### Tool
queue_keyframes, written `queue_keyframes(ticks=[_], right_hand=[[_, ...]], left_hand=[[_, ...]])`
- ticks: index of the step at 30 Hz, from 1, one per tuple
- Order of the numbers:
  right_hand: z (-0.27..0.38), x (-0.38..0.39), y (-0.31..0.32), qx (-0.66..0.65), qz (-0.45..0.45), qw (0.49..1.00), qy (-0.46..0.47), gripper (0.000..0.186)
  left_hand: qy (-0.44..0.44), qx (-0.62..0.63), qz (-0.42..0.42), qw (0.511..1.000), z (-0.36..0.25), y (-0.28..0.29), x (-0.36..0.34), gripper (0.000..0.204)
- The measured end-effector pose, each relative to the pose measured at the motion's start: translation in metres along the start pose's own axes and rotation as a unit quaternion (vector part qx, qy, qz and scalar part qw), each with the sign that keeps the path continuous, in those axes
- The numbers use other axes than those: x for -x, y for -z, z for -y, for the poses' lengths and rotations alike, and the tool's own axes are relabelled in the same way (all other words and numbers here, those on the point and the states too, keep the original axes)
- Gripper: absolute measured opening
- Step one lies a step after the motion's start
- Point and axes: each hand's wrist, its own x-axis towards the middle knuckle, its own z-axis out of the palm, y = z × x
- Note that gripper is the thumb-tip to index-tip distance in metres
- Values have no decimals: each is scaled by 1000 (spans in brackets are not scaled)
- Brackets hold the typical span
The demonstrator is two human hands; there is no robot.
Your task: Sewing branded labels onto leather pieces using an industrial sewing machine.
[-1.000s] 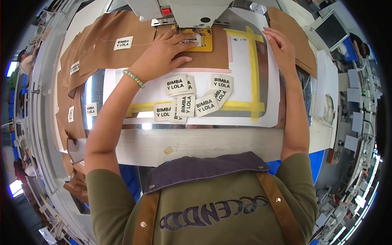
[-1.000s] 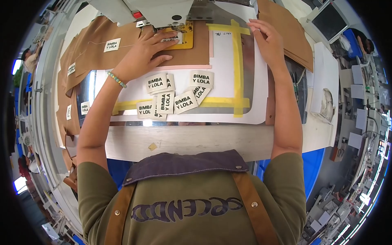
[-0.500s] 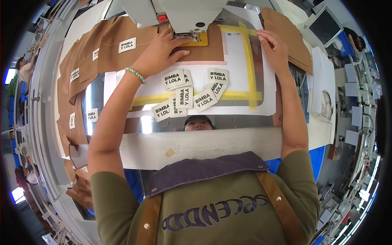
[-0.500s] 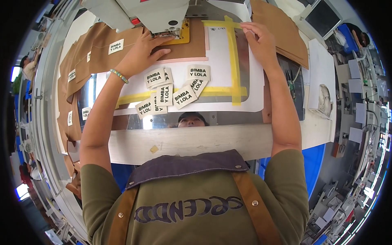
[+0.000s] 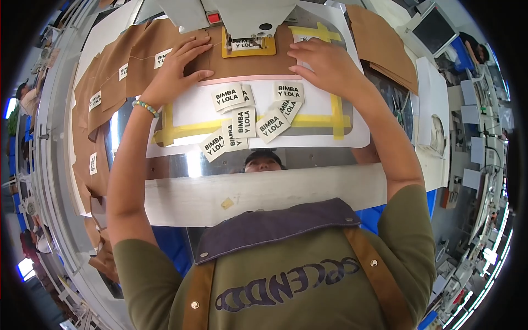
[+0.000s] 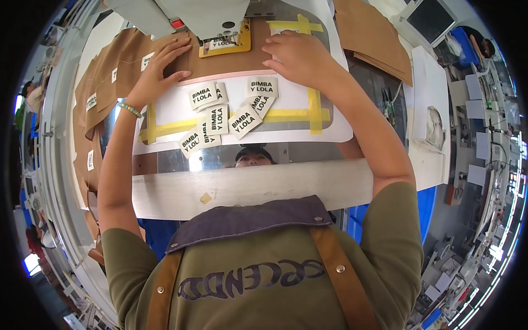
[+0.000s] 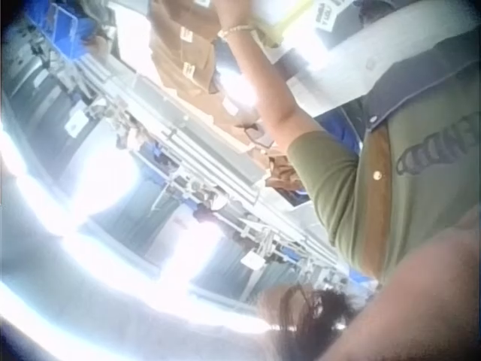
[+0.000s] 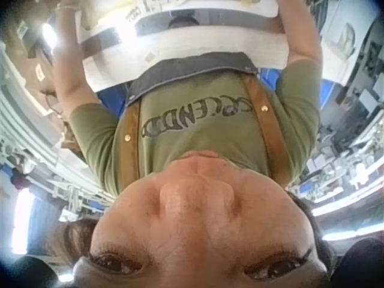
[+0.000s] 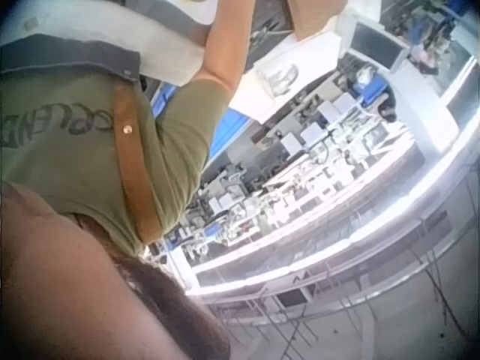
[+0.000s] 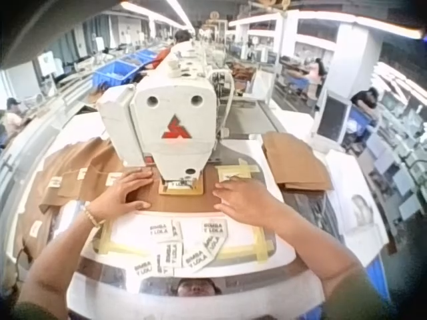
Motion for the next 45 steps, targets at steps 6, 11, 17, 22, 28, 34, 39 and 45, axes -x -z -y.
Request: queue_keyframes(ticks=[6, 11, 17, 22, 28, 34, 39, 45], right_hand=[[16, -5, 0, 102, 70, 992, -21, 49], [4, 5, -11, 98, 24, 995, 8, 52], [18, 12, 20, 109, 97, 988, -47, 55], [14, 26, 7, 140, -41, 988, 48, 43], [9, 25, -8, 97, -76, 984, 132, 16], [16, 30, 1, 33, -101, 983, 149, 12], [-2, 37, 24, 26, -133, 986, 101, 6], [-61, 62, 53, 66, -144, 982, -99, 16]], left_hand=[[-16, -17, -25, 999, 0, -8, 1, 67], [-10, -12, -28, 999, -4, -11, -7, 64], [-82, -8, -79, 993, -24, -32, -21, 33], [-107, -25, -137, 984, -39, -39, -26, 14], [-193, -53, -134, 971, -52, -27, -8, 14], [-224, -173, -97, 954, -40, 10, 42, 18], [-13, -217, -96, 971, 44, 47, 100, 14], [156, -139, -51, 977, 52, 71, 121, 30]])
